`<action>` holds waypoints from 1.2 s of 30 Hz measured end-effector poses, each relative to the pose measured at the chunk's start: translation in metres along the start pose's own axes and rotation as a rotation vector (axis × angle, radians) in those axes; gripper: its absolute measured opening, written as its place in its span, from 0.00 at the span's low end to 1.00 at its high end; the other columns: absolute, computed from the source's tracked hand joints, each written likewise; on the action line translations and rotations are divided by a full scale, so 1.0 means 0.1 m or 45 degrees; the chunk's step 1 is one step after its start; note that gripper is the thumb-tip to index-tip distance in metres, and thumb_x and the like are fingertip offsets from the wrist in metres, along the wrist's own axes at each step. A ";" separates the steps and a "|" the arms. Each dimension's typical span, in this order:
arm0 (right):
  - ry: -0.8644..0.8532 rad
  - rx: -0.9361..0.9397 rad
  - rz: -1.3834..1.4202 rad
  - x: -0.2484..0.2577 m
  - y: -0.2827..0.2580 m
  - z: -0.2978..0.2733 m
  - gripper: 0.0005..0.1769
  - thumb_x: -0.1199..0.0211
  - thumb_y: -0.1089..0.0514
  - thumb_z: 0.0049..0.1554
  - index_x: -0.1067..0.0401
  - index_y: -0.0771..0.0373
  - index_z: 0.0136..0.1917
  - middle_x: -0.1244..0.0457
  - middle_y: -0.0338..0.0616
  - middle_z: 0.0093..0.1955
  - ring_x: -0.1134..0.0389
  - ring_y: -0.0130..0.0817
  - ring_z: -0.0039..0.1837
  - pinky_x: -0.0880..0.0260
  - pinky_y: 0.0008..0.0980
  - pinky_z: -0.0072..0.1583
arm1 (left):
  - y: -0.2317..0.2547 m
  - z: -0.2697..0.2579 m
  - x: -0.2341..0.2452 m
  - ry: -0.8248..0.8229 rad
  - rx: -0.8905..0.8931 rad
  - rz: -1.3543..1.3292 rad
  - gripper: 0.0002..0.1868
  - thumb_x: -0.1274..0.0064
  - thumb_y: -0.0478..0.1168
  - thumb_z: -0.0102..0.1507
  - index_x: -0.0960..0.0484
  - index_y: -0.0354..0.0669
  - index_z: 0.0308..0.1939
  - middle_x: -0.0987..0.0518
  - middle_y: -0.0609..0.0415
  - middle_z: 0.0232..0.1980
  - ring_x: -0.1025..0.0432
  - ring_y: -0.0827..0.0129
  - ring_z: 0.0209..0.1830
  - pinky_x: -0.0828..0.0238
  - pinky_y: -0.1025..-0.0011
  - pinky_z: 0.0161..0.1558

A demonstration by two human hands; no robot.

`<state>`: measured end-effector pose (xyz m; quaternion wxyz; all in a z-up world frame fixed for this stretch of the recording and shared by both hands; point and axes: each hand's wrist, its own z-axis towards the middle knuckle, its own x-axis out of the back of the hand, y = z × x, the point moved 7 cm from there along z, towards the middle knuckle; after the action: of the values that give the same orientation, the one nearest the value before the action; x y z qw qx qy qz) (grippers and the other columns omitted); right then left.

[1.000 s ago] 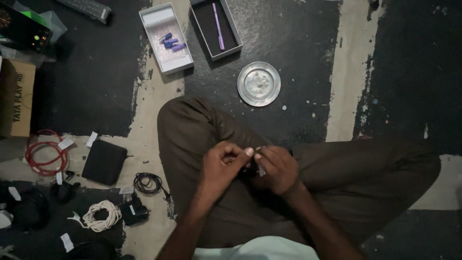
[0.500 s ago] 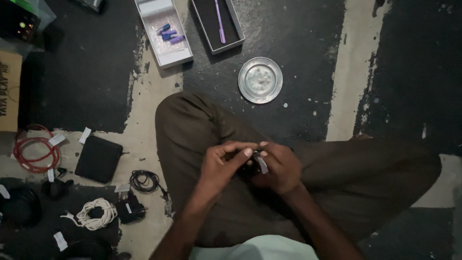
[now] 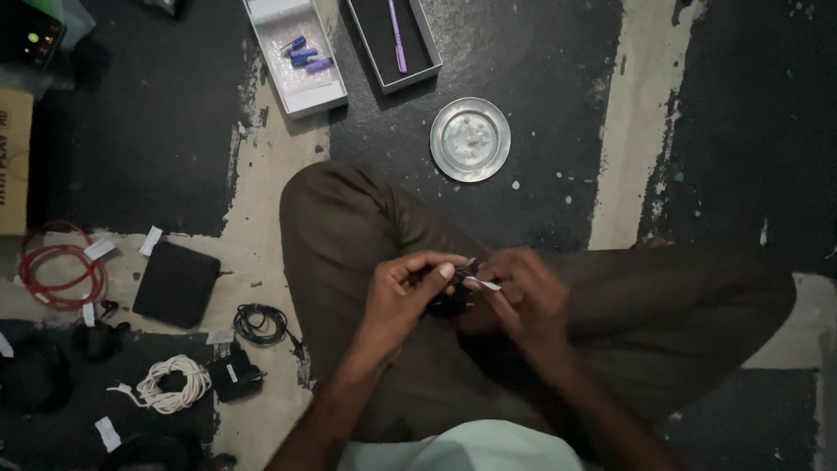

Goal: The person organizes various electronic cables, adapters, and devices by hand on the floor, picking up and placing down items including a white power adapter, several black coiled cables, and a remote control.

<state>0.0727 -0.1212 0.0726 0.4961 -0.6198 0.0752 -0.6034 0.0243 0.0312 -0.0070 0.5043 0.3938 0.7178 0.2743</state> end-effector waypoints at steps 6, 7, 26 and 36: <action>-0.147 -0.046 0.119 0.06 0.03 0.10 0.12 0.31 0.73 0.50 0.26 0.67 0.48 0.31 0.46 0.49 0.27 0.35 0.50 0.28 0.29 0.49 | 0.05 -0.02 -0.02 -0.022 -0.045 0.120 0.13 0.44 0.39 0.67 0.12 0.36 0.51 0.17 0.58 0.41 0.28 0.81 0.37 0.31 0.79 0.43; -0.163 -0.022 0.124 0.08 0.00 0.12 0.12 0.32 0.73 0.51 0.26 0.67 0.49 0.32 0.46 0.50 0.27 0.35 0.51 0.27 0.29 0.51 | 0.06 -0.02 -0.02 -0.037 -0.059 0.146 0.13 0.44 0.39 0.67 0.12 0.37 0.51 0.18 0.57 0.40 0.28 0.80 0.36 0.31 0.79 0.42; -0.391 -0.308 0.445 0.10 0.17 0.01 0.10 0.33 0.70 0.55 0.25 0.66 0.51 0.28 0.44 0.52 0.26 0.27 0.52 0.27 0.25 0.50 | 0.21 -0.05 -0.16 0.014 -0.226 0.406 0.08 0.42 0.36 0.65 0.14 0.35 0.44 0.15 0.55 0.37 0.22 0.79 0.38 0.24 0.76 0.41; -0.246 -0.831 0.719 0.05 0.55 -0.20 0.13 0.32 0.70 0.55 0.26 0.69 0.54 0.30 0.44 0.49 0.28 0.27 0.51 0.26 0.27 0.55 | 0.24 -0.11 -0.29 0.023 -0.305 0.479 0.15 0.31 0.41 0.58 0.15 0.39 0.44 0.14 0.55 0.41 0.21 0.77 0.42 0.23 0.74 0.47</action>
<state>0.0853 -0.1627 0.0330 0.4247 -0.7526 0.3814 -0.3281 0.0261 0.0201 0.0303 0.4811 0.4556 0.5985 0.4503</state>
